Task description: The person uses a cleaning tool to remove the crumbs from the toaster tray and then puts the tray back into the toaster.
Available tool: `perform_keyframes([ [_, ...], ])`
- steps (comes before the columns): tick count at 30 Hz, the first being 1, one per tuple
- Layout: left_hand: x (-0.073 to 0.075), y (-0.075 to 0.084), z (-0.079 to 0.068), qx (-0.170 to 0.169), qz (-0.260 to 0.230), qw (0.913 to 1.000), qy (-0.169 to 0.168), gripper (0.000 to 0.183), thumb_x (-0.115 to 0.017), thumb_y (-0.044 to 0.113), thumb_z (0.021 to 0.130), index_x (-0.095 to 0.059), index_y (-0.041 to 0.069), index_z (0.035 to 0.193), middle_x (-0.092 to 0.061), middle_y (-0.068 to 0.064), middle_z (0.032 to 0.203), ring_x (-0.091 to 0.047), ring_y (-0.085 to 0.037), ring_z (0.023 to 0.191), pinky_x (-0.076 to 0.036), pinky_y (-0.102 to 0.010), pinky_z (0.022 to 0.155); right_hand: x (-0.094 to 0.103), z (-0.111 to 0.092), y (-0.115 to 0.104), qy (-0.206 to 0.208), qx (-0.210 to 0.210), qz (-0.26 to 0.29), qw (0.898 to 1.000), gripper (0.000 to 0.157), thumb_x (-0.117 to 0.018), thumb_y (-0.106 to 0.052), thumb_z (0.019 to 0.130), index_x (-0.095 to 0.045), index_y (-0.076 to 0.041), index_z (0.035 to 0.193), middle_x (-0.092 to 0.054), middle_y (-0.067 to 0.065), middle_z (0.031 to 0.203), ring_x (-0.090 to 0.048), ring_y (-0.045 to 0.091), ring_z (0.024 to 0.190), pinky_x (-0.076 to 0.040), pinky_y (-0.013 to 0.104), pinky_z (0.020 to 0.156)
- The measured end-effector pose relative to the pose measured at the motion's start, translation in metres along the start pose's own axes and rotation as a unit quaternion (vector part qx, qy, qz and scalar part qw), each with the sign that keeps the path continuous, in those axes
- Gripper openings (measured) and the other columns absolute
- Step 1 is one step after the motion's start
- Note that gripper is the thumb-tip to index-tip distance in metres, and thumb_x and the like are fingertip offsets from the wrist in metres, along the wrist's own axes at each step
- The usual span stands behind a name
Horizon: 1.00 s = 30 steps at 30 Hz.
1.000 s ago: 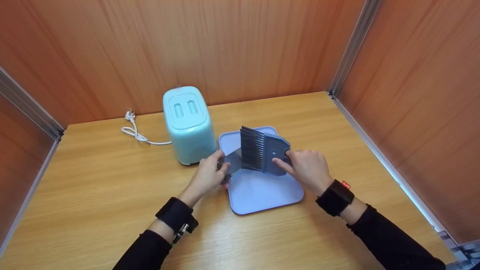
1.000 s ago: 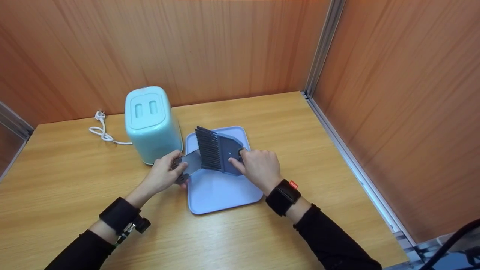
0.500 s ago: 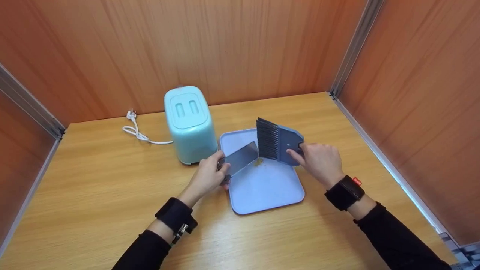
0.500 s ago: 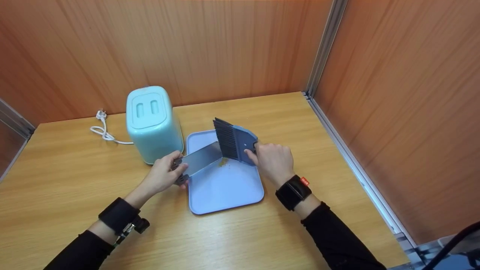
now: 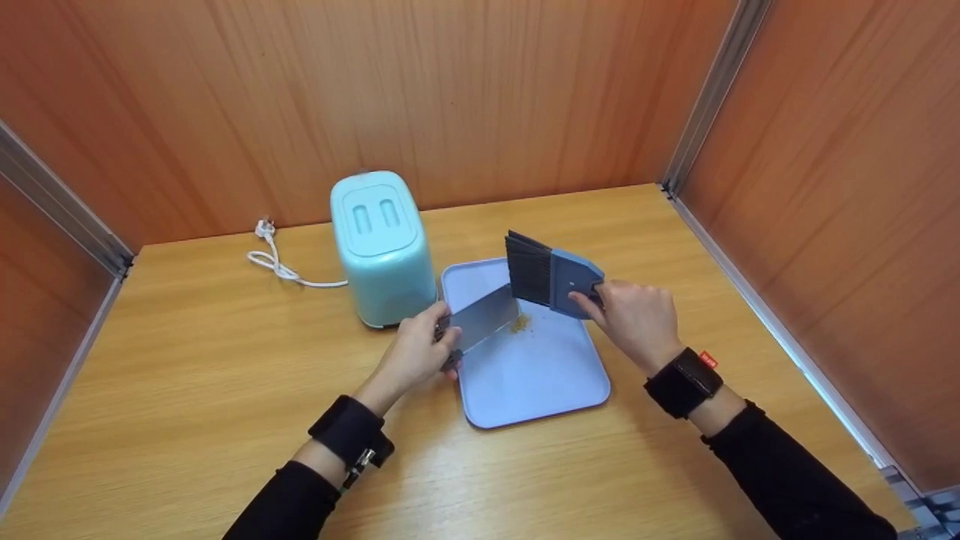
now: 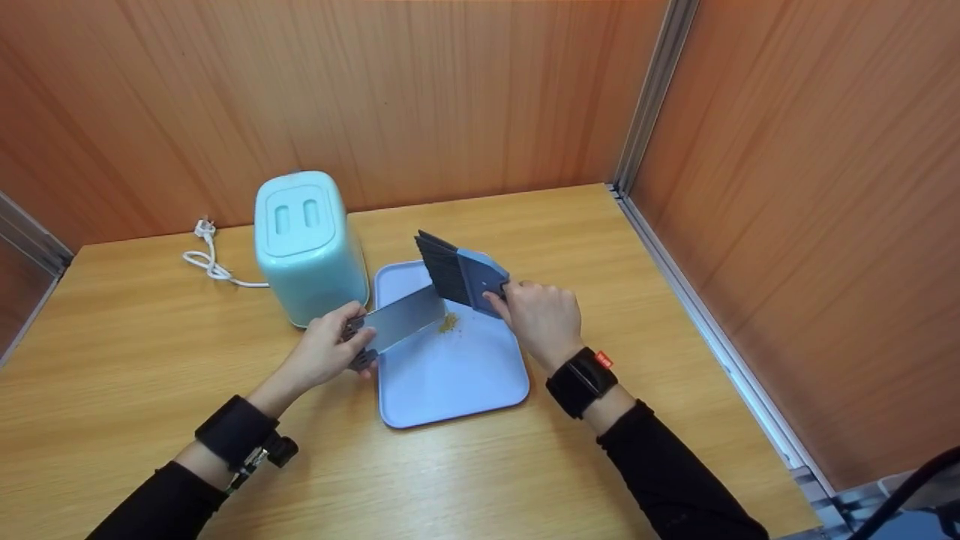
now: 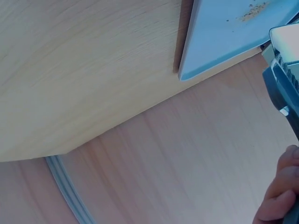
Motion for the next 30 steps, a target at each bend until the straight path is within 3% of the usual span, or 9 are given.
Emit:
perform_keyframes([
  [7,-0.001,0.002,0.000,-0.021,0.010,0.9997,0.003,0.020,-0.060,0.008,0.109,-0.063,0.010,0.128,-0.075,-0.017,0.105,-0.075,-0.025,0.065,-0.067,-0.050,0.065,-0.008,-0.007,0.000,-0.006,0.016,-0.001,1.000,0.054,-0.074,-0.050,0.100,-0.059,-0.009,0.069,-0.030,-0.003,0.055,-0.032,0.016,0.043,-0.016,0.028,0.046],
  [14,0.000,0.003,0.000,-0.030,0.032,0.9990,0.013,0.017,-0.059,0.009,0.110,-0.063,0.010,0.126,-0.072,-0.014,0.098,-0.073,-0.021,0.064,-0.066,-0.050,0.065,-0.010,-0.009,0.002,-0.034,0.008,0.008,0.999,0.056,-0.073,-0.053,0.100,-0.064,-0.007,0.070,-0.031,-0.003,0.056,-0.036,0.016,0.044,-0.017,0.027,0.047],
  [21,0.002,0.006,-0.001,-0.050,0.066,0.9961,0.031,0.014,-0.060,0.010,0.109,-0.063,0.011,0.123,-0.072,-0.013,0.094,-0.071,-0.019,0.061,-0.063,-0.036,0.056,-0.003,-0.003,0.014,-0.048,-0.044,0.033,0.997,0.057,-0.072,-0.057,0.099,-0.082,-0.001,0.101,-0.043,0.001,0.054,-0.048,0.021,0.047,-0.024,0.027,0.048],
  [30,-0.002,0.016,-0.003,-0.099,0.141,0.9841,0.043,0.005,-0.059,0.013,0.111,-0.057,0.009,0.112,-0.070,-0.010,0.087,-0.069,-0.013,0.059,-0.058,-0.027,0.052,-0.006,-0.005,0.018,-0.037,-0.042,0.007,0.998,0.056,-0.072,-0.057,0.099,-0.082,-0.002,0.097,-0.040,0.000,0.052,-0.042,0.018,0.044,-0.021,0.027,0.046],
])
Point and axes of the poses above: each hand's wrist, its own z-axis towards the middle knuckle, its own x-axis out of the back of the hand, y = z × x, the point moved 8 cm from there along z, towards the middle knuckle
